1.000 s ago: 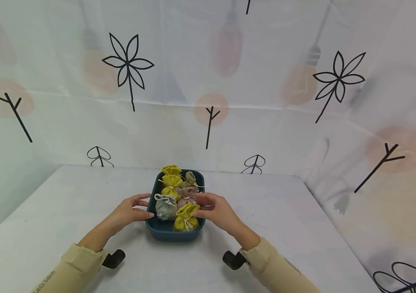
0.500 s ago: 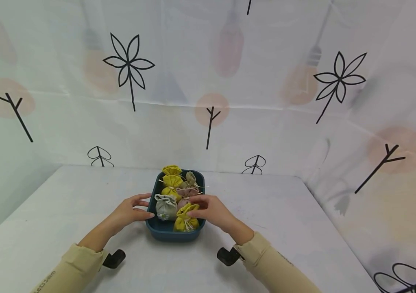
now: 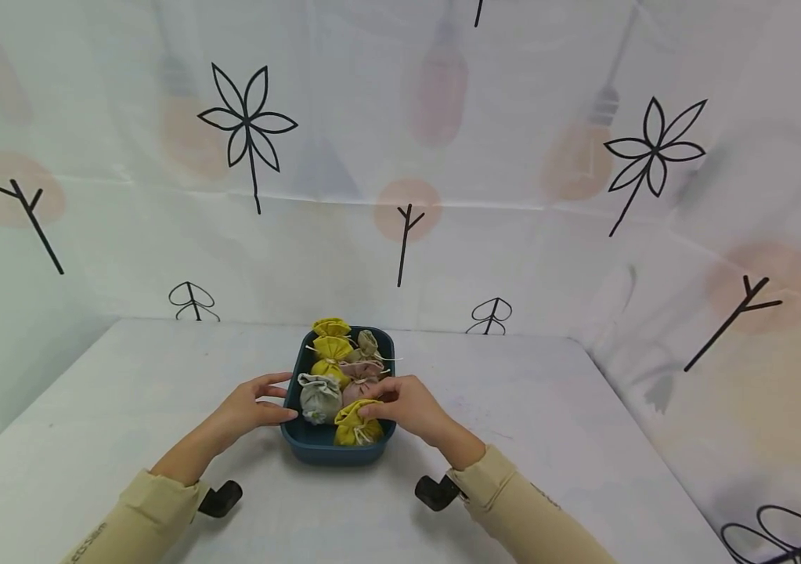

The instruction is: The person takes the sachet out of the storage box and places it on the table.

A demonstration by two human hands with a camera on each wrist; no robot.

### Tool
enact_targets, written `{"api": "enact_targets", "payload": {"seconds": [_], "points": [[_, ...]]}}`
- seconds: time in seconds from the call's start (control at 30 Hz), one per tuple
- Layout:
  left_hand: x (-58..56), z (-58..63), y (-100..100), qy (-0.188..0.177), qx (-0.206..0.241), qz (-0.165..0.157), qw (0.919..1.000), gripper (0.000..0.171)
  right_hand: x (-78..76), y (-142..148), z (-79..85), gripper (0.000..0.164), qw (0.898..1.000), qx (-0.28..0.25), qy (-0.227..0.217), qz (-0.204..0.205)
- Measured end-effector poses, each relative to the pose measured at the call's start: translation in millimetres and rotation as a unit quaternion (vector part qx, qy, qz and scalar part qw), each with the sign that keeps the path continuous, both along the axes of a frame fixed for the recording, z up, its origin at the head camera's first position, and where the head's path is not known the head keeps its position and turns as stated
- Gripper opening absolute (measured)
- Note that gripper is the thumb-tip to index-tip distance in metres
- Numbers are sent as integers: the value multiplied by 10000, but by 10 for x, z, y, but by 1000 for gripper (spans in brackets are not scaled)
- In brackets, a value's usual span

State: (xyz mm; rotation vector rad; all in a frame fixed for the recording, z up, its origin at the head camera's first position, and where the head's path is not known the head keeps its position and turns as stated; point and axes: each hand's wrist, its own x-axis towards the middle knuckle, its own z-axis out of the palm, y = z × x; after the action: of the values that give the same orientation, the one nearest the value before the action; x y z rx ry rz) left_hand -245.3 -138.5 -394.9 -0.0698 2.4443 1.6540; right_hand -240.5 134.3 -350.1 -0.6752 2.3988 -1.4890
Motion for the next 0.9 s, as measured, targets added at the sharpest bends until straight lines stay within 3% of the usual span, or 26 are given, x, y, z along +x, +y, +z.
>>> {"api": "enact_targets", "payload": {"seconds": [0.17, 0.3, 0.9], "points": [[2, 7, 8, 17, 16, -1, 10000, 72, -108, 15, -164, 22, 9994, -202, -95, -271], [3, 8, 4, 15, 46, -13, 10000, 72, -110, -9, -186, 22, 9977, -313, -220, -555], [-1, -8, -6, 8, 34, -35, 10000, 73, -9, -55, -5, 19, 9902, -844, -94, -1107]]}}
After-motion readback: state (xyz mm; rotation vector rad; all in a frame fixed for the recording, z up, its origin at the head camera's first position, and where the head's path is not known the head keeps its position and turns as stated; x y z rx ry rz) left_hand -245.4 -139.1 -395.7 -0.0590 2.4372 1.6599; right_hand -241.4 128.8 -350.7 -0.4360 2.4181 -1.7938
